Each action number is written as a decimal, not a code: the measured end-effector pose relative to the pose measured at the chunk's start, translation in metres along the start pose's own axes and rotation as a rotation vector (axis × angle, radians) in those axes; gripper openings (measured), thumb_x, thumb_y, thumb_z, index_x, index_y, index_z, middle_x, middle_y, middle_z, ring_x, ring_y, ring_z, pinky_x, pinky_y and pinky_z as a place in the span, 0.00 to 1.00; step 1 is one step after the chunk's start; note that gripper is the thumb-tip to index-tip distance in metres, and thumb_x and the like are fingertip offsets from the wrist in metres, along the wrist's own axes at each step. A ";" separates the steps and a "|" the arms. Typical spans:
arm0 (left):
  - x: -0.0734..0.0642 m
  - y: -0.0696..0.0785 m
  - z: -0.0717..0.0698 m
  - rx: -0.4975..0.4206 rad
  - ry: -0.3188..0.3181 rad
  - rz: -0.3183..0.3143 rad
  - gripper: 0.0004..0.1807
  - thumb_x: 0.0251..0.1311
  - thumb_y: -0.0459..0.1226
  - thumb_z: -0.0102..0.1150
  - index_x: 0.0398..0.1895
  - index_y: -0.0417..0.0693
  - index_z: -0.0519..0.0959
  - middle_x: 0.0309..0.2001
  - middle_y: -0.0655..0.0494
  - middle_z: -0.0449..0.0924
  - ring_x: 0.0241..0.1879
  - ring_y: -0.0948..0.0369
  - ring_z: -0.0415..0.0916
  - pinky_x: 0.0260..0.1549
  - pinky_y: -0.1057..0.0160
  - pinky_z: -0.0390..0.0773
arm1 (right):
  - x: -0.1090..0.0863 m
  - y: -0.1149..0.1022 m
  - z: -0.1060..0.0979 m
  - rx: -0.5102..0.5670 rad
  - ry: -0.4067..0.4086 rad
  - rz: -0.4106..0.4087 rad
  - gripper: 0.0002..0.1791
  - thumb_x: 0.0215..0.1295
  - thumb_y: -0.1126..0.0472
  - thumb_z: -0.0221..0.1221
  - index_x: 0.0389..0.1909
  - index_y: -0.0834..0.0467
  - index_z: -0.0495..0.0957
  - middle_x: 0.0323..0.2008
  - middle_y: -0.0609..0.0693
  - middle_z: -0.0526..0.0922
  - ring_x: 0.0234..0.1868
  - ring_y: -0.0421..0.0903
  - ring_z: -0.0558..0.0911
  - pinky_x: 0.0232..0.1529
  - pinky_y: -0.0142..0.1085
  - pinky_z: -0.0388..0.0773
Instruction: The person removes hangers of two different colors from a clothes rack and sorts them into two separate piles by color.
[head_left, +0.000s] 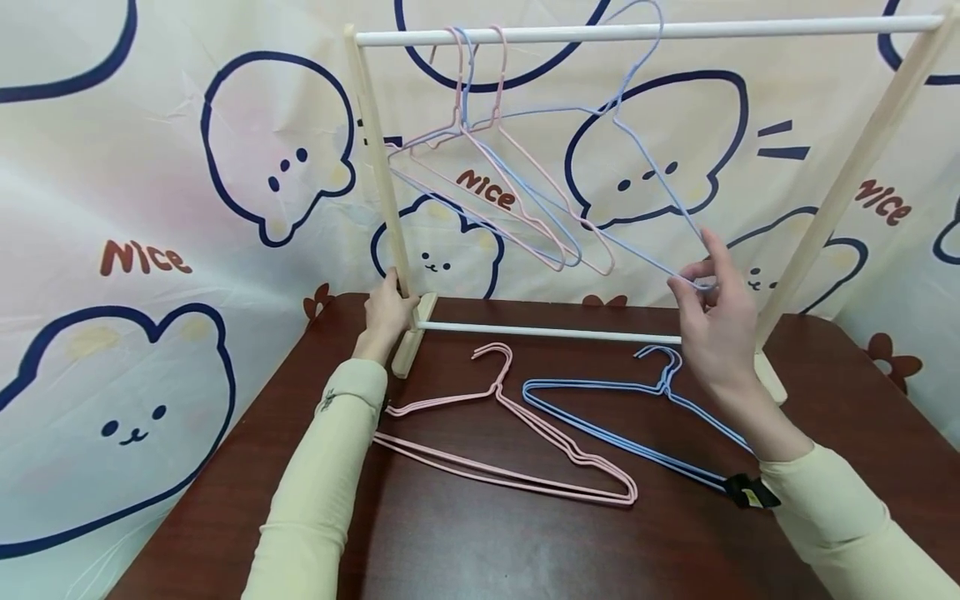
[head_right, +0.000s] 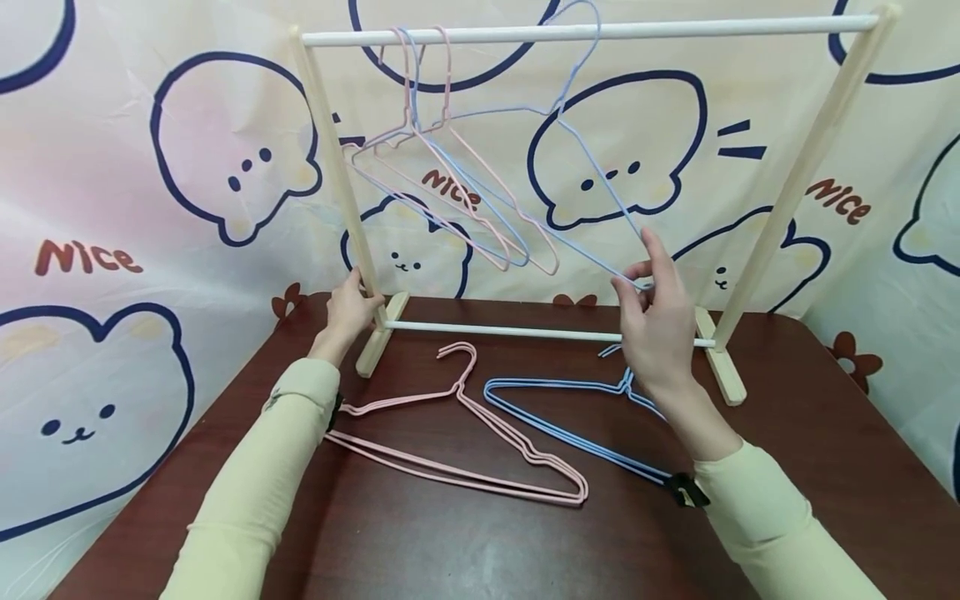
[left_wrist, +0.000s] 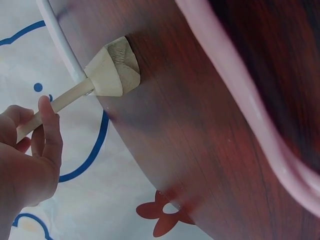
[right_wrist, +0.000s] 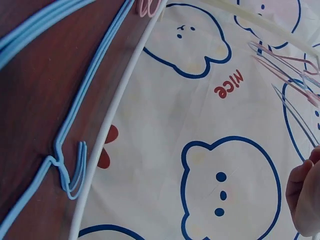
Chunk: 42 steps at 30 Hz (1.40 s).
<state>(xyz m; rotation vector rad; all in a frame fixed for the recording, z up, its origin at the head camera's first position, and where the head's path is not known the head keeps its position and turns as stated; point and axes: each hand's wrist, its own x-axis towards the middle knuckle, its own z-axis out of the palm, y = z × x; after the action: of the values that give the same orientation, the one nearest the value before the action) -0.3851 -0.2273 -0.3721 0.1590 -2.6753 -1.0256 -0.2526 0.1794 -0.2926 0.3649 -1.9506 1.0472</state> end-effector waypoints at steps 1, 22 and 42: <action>0.000 0.000 0.000 -0.001 0.001 -0.004 0.22 0.69 0.38 0.56 0.63 0.46 0.66 0.49 0.40 0.80 0.41 0.44 0.83 0.47 0.47 0.81 | -0.001 0.000 -0.002 0.010 -0.005 0.018 0.33 0.67 0.70 0.60 0.71 0.52 0.67 0.36 0.42 0.77 0.21 0.29 0.69 0.27 0.17 0.67; 0.004 0.000 0.001 0.005 -0.013 -0.002 0.26 0.70 0.40 0.52 0.70 0.48 0.62 0.53 0.39 0.79 0.46 0.43 0.82 0.44 0.48 0.82 | -0.005 -0.004 -0.049 0.020 0.041 0.176 0.32 0.68 0.68 0.58 0.72 0.46 0.66 0.37 0.35 0.76 0.19 0.32 0.72 0.18 0.21 0.64; 0.000 -0.002 -0.002 -0.005 -0.007 -0.006 0.21 0.69 0.38 0.54 0.62 0.46 0.66 0.49 0.39 0.79 0.45 0.42 0.81 0.43 0.47 0.82 | -0.059 0.002 -0.096 -0.135 -0.149 0.383 0.35 0.70 0.63 0.59 0.75 0.43 0.60 0.36 0.35 0.75 0.18 0.34 0.71 0.16 0.28 0.65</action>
<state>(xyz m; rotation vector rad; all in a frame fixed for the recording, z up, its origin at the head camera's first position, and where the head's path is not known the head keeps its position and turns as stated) -0.3844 -0.2305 -0.3723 0.1631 -2.6799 -1.0371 -0.1660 0.2486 -0.3151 -0.0102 -2.2688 1.1436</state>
